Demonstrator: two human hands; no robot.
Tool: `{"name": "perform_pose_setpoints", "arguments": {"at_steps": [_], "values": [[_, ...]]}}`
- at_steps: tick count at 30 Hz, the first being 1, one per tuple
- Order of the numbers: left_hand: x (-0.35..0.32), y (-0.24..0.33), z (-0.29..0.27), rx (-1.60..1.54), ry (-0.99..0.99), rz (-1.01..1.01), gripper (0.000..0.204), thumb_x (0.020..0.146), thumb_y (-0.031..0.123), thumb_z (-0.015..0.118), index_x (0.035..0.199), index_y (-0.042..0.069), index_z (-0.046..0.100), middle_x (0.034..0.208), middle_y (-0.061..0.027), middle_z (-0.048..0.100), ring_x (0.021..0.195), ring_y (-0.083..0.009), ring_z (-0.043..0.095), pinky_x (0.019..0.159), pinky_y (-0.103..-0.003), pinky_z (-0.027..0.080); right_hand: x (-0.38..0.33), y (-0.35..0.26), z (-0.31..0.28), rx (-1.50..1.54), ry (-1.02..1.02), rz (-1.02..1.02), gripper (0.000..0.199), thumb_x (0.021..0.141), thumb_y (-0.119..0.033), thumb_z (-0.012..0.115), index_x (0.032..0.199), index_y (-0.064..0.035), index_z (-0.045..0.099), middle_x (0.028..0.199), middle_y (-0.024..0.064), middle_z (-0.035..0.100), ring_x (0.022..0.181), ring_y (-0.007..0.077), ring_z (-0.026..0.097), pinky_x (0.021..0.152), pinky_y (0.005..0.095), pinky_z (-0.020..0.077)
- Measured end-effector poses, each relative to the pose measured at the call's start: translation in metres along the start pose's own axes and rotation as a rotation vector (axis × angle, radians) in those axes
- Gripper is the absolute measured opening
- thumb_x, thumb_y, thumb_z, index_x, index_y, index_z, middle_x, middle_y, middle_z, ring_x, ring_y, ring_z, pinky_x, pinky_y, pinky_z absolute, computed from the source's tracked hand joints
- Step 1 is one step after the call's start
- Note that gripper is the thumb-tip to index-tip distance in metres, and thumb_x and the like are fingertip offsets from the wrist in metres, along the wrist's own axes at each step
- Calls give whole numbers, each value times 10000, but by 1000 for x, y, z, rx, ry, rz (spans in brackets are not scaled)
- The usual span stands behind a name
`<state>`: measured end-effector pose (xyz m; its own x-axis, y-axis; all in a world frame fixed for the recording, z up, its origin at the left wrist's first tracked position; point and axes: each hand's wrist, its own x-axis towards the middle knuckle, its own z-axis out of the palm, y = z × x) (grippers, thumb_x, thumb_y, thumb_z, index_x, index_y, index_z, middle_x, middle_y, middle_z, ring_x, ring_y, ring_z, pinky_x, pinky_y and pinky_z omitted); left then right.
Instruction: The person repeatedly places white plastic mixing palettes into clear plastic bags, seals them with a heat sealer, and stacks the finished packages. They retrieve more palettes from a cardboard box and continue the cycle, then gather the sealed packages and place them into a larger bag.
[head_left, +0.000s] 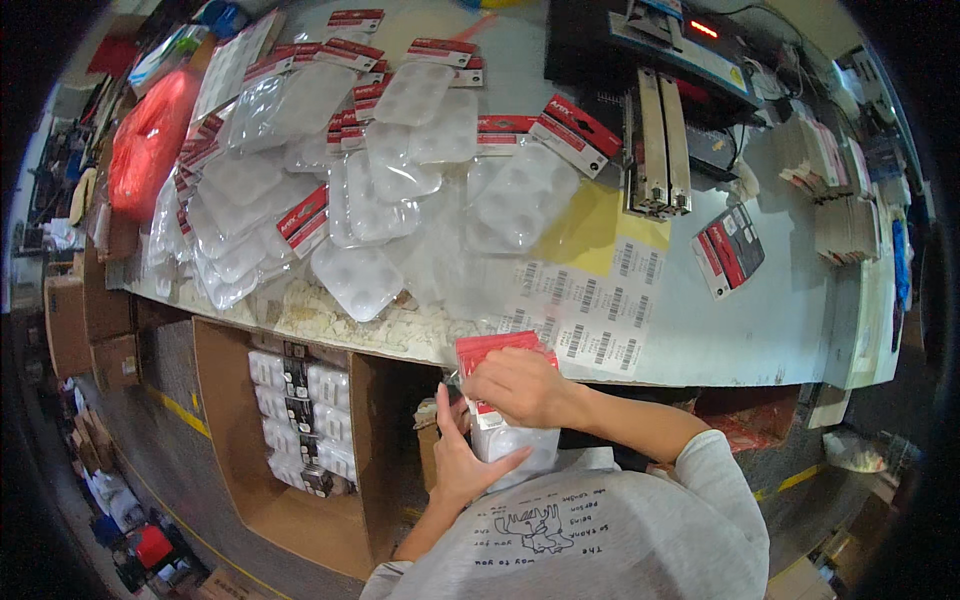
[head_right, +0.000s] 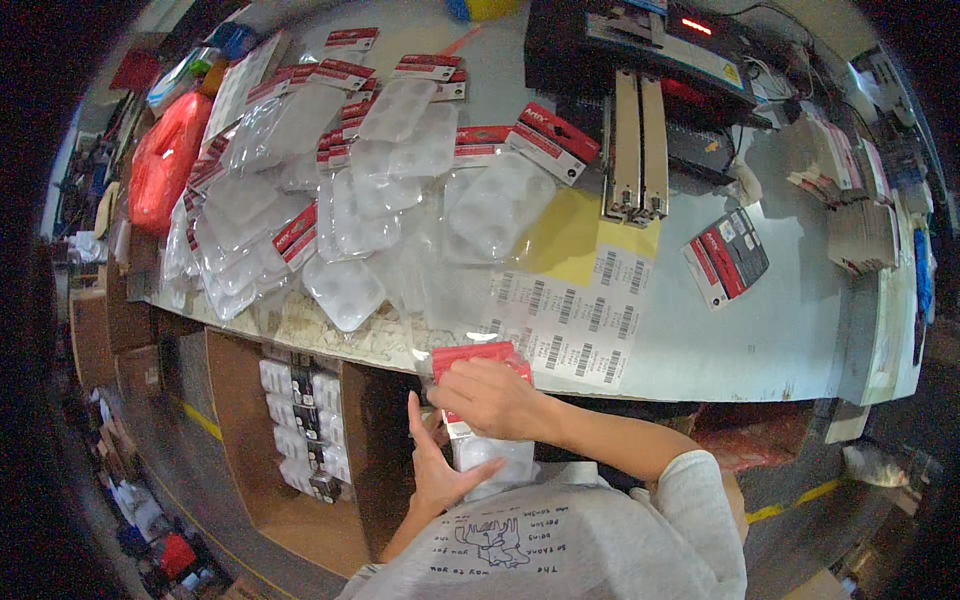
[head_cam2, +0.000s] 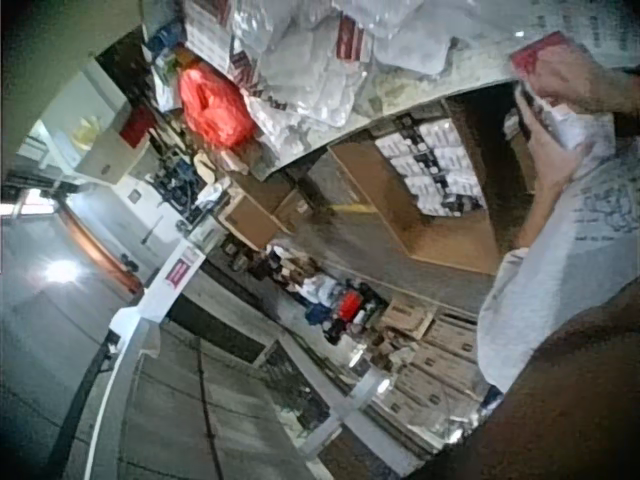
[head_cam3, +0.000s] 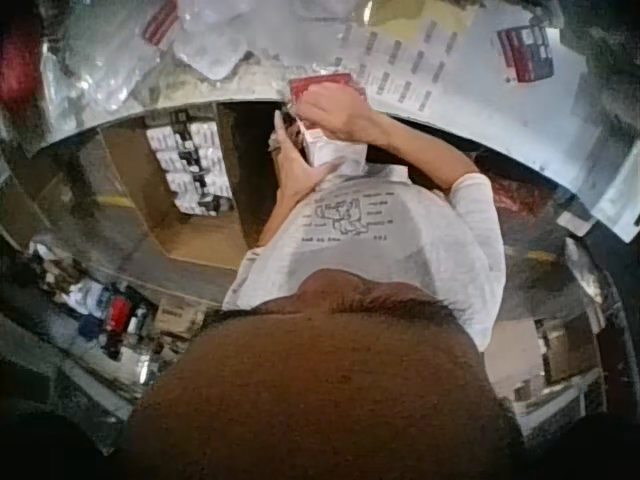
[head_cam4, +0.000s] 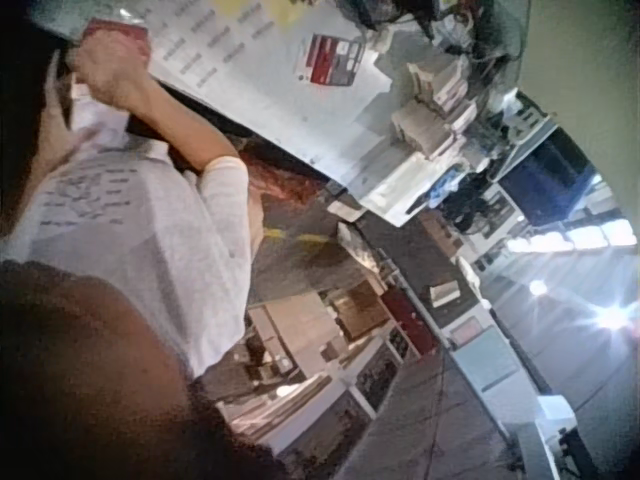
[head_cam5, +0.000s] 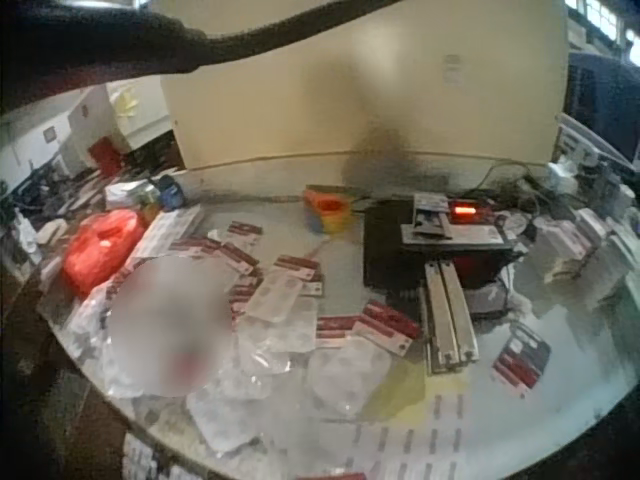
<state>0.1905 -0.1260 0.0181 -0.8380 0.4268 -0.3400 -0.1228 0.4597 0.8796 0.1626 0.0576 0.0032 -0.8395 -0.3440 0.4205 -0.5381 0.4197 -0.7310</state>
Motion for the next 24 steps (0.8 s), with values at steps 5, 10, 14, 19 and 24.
{"name": "perform_pose_setpoints", "arguments": {"at_steps": [5, 10, 14, 19, 24], "values": [[-8, -12, 3, -39, -12, -32, 1256, 609, 188, 851, 1431, 40, -87, 1298, -229, 422, 1141, -281, 494, 971, -398, 393, -19, -18, -27, 189, -275, 57, 205, 736, -126, 569, 925, -48, 552, 811, 78, 515, 781, 245, 545, 654, 343, 430], [-2, -26, 6, -111, 26, -10, 859, 641, 200, 818, 1352, 25, 369, 1168, -156, 497, 1054, -262, 529, 879, -341, 445, -41, -19, -48, -240, -162, 149, 226, 728, -140, 574, 918, -20, 555, 813, 68, 511, 775, 216, 543, 663, 324, 424], [0, -25, 7, -158, 35, -4, 804, 655, 181, 809, 1326, 30, 391, 1151, -139, 504, 1046, -239, 521, 899, -345, 427, -54, 4, -46, -521, 60, 104, 206, 697, -154, 583, 873, -52, 549, 778, 43, 497, 754, 205, 531, 664, 314, 427], [-3, -20, 10, -255, 32, -68, 777, 675, 156, 790, 1318, 26, 373, 1237, -146, 444, 1100, -233, 473, 963, -373, 376, -68, 22, -28, -518, 310, 390, 192, 689, -116, 600, 866, -60, 553, 796, 58, 521, 733, 218, 539, 641, 342, 453], [-9, -24, 14, -381, 130, 12, 942, 638, 143, 784, 1376, 29, 209, 1327, -170, 322, 1190, -249, 384, 1014, -387, 308, -97, -27, -5, -25, 279, 193, 86, 739, -111, 605, 755, -36, 565, 735, 91, 556, 721, 288, 554, 677, 374, 456]]}}
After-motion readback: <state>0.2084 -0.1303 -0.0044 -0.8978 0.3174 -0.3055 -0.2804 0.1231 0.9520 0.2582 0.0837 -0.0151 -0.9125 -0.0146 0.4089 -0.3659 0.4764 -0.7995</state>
